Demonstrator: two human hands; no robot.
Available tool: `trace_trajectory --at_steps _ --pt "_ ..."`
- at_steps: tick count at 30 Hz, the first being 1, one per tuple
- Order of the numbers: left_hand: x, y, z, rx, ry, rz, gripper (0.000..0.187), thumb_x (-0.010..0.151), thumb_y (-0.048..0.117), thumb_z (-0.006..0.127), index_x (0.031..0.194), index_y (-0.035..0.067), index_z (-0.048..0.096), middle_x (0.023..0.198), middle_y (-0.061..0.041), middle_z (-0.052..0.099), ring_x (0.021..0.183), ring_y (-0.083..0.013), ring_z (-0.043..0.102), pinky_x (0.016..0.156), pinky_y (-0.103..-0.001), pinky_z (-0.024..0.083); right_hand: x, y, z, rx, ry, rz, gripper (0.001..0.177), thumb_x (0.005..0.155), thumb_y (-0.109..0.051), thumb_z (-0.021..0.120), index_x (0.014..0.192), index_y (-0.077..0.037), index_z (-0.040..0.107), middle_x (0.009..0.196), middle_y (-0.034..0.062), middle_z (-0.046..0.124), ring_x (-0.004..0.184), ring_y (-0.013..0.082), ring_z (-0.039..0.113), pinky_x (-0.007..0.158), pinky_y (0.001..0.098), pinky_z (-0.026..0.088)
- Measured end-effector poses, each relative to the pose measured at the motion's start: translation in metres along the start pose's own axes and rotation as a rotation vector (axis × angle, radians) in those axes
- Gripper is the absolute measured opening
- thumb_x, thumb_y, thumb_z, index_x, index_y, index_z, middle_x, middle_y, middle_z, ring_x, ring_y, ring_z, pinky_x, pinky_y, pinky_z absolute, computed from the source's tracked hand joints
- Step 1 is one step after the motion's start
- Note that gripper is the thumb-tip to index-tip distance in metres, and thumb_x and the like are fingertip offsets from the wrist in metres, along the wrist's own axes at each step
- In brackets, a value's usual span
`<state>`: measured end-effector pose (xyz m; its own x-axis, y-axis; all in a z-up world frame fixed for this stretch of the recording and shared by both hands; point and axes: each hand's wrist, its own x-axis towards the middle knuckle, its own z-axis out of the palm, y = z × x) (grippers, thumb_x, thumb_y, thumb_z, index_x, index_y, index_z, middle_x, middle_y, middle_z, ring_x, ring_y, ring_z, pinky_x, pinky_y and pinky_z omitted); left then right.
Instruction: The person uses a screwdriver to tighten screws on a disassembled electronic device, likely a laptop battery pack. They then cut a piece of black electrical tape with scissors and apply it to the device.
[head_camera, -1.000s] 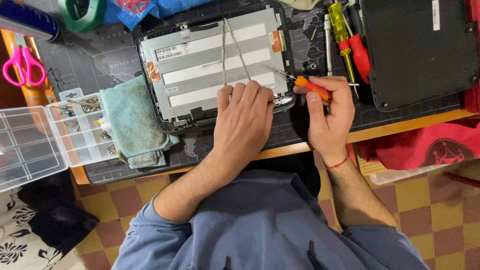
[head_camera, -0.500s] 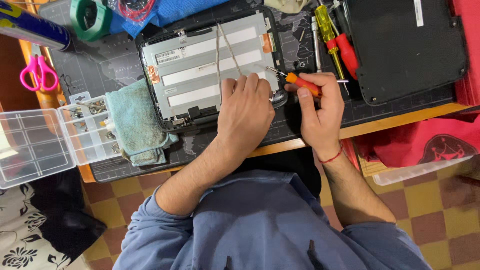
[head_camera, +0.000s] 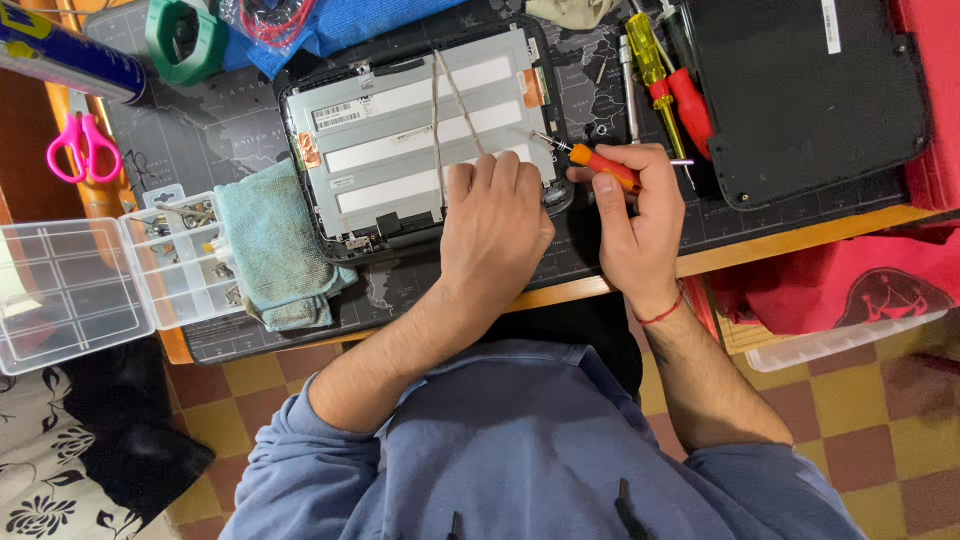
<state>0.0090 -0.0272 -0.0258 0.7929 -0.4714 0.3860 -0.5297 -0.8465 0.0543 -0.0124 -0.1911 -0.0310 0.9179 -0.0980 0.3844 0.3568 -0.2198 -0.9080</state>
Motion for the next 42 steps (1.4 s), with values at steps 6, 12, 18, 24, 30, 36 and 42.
trace_trajectory --at_steps 6,12,18,24,30,36,42 --pt "-0.01 0.008 -0.002 0.112 0.092 0.033 0.013 0.081 0.015 0.06 0.088 0.004 0.06 0.082 -0.007 0.046 0.075 -0.0273 0.05 0.075 -0.039 0.036 -0.001 0.004 0.001 0.014 0.002 -0.004 0.019 0.109 -0.001 0.049 0.119 0.014 0.055 0.108 0.024 0.052 0.098 0.0478 0.074 0.086 0.0521 0.06" --pt "-0.025 0.007 -0.002 0.154 0.117 0.07 0.009 0.095 0.016 0.059 0.095 0.008 0.064 0.086 -0.006 0.05 0.077 -0.0251 0.052 0.073 -0.037 0.037 0.0 0.003 0.0 0.017 -0.004 -0.006 0.021 0.11 -0.004 0.05 0.12 0.014 0.054 0.109 0.0233 0.051 0.099 0.0473 0.074 0.085 0.0504 0.061" --pt "-0.031 -0.031 -0.034 -0.196 -0.036 -0.085 0.052 0.081 0.044 0.085 0.117 0.013 0.064 0.101 -0.004 0.06 0.094 -0.0259 0.06 0.084 -0.038 0.042 -0.001 0.005 0.001 0.029 -0.009 0.002 0.022 0.11 -0.003 0.048 0.121 0.015 0.052 0.11 0.0233 0.049 0.101 0.0481 0.073 0.086 0.0525 0.061" --pt "-0.036 -0.042 -0.03 -0.317 0.034 -0.064 0.039 0.086 0.044 0.082 0.109 0.017 0.065 0.099 0.001 0.057 0.088 -0.0225 0.056 0.086 -0.035 0.041 0.0 0.002 0.002 -0.003 -0.018 0.01 0.023 0.111 -0.005 0.047 0.119 0.016 0.051 0.11 0.0242 0.05 0.101 0.0474 0.073 0.087 0.0539 0.061" --pt "-0.036 -0.044 -0.025 -0.286 0.058 -0.047 0.033 0.089 0.042 0.082 0.107 0.019 0.067 0.098 0.002 0.057 0.087 -0.0206 0.058 0.086 -0.034 0.043 -0.002 0.005 0.001 -0.042 -0.021 0.021 0.023 0.111 -0.007 0.047 0.117 0.015 0.05 0.11 0.0234 0.05 0.101 0.0459 0.073 0.087 0.0537 0.061" --pt "-0.035 -0.045 -0.023 -0.298 0.113 -0.054 0.021 0.093 0.038 0.079 0.099 0.021 0.068 0.094 0.002 0.058 0.084 -0.0196 0.059 0.085 -0.032 0.044 -0.001 0.003 0.003 -0.068 -0.026 0.025 0.024 0.112 -0.007 0.046 0.116 0.016 0.05 0.11 0.0256 0.05 0.1 0.0479 0.073 0.087 0.0571 0.061" --pt "-0.034 -0.046 -0.027 -0.321 0.135 -0.031 0.013 0.095 0.033 0.077 0.097 0.022 0.07 0.09 0.002 0.06 0.082 -0.0198 0.06 0.084 -0.033 0.046 -0.003 0.007 0.002 -0.074 -0.024 0.03 0.023 0.111 -0.006 0.046 0.116 0.016 0.049 0.11 0.026 0.05 0.1 0.0485 0.073 0.088 0.057 0.061"
